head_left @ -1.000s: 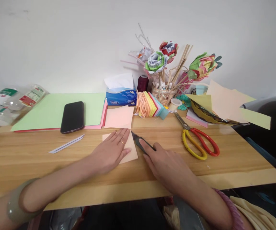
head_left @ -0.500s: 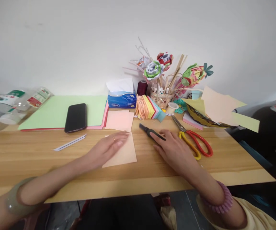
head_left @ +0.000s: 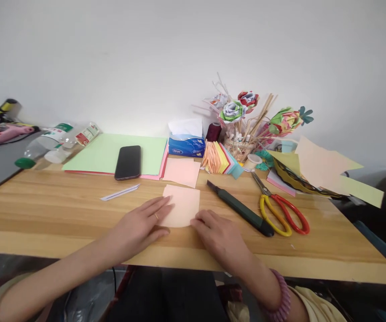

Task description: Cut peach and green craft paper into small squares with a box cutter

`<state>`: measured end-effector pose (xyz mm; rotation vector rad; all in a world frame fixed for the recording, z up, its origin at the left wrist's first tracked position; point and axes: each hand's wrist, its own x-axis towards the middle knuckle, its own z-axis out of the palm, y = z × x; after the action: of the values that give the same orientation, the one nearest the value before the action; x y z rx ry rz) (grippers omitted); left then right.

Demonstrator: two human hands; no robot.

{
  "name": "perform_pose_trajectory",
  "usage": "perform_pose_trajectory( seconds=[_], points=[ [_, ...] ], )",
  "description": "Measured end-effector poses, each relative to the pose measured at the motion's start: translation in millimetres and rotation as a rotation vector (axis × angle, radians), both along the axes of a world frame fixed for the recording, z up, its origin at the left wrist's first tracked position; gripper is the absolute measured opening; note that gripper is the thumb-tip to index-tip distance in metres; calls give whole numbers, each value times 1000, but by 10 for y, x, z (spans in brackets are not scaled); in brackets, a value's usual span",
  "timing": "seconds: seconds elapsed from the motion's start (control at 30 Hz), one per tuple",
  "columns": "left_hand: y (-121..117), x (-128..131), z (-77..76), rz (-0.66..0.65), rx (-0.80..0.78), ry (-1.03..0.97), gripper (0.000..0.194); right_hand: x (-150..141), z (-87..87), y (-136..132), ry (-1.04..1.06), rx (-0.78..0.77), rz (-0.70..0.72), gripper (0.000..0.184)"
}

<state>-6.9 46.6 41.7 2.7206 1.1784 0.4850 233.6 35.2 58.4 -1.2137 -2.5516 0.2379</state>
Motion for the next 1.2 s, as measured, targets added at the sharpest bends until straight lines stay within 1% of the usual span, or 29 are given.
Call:
perform_pose_trajectory(
  seconds=[0.07,0.17,0.27,0.33,0.37,0.4,0.43,0.47,0.53,0.6,0.67,0.73,0.77,0.8,0.83,0.9,0.93,0.97,1.0,1.03,1.1,1.2],
  points=[
    [-5,2,-7,10,8,34,60,-21,-30,-29,79,-40,-59,14],
    [5,15,37,14,-27,74,71,-26,-43,-53,217,-140,-138,11],
    [32,39,93,-25,-63,73,72,36,12,-73,328,-253,-141,12],
    [50,54,107,-53,-57,89,65,128,83,-122,412,-323,-179,16],
    [55,55,103,-70,-42,112,58,187,120,-162,460,-323,-219,18],
    [57,48,91,-87,-16,137,50,253,151,-213,505,-289,-266,18],
    [54,28,71,-101,19,159,43,322,170,-271,535,-208,-303,17],
    [47,-6,46,-109,59,174,40,391,173,-335,537,-90,-311,14],
    [28,-117,-7,-89,147,174,40,510,131,-465,439,130,-240,9],
    [7,-260,-37,-18,216,163,40,580,40,-579,273,244,-133,13],
    [-17,-376,-21,75,264,158,41,593,-59,-658,117,261,-44,15],
    [-63,-400,42,146,324,124,43,560,-131,-696,19,213,3,18],
    [-100,-370,83,142,341,102,45,537,-151,-700,-10,181,13,21],
    [-146,-314,124,103,342,80,47,514,-162,-697,-28,155,18,26],
    [-199,-240,159,26,316,68,49,494,-164,-689,-40,136,18,33],
    [-309,-69,192,-209,168,80,57,472,-150,-666,-50,125,23,47],
    [-357,11,185,-276,102,84,61,470,-136,-653,-54,118,31,52],
    [-396,80,163,-317,59,75,59,471,-119,-642,-52,109,39,54],
    [-424,136,131,-325,35,42,53,475,-101,-632,-44,93,44,54],
    [-443,179,93,-306,22,-15,44,477,-83,-623,-19,81,46,52],
    [-458,242,22,-237,1,-184,29,473,-56,-607,80,69,33,45],
    [-456,323,-25,-125,-38,-425,19,424,-69,-592,287,75,-70,27]
  ],
)
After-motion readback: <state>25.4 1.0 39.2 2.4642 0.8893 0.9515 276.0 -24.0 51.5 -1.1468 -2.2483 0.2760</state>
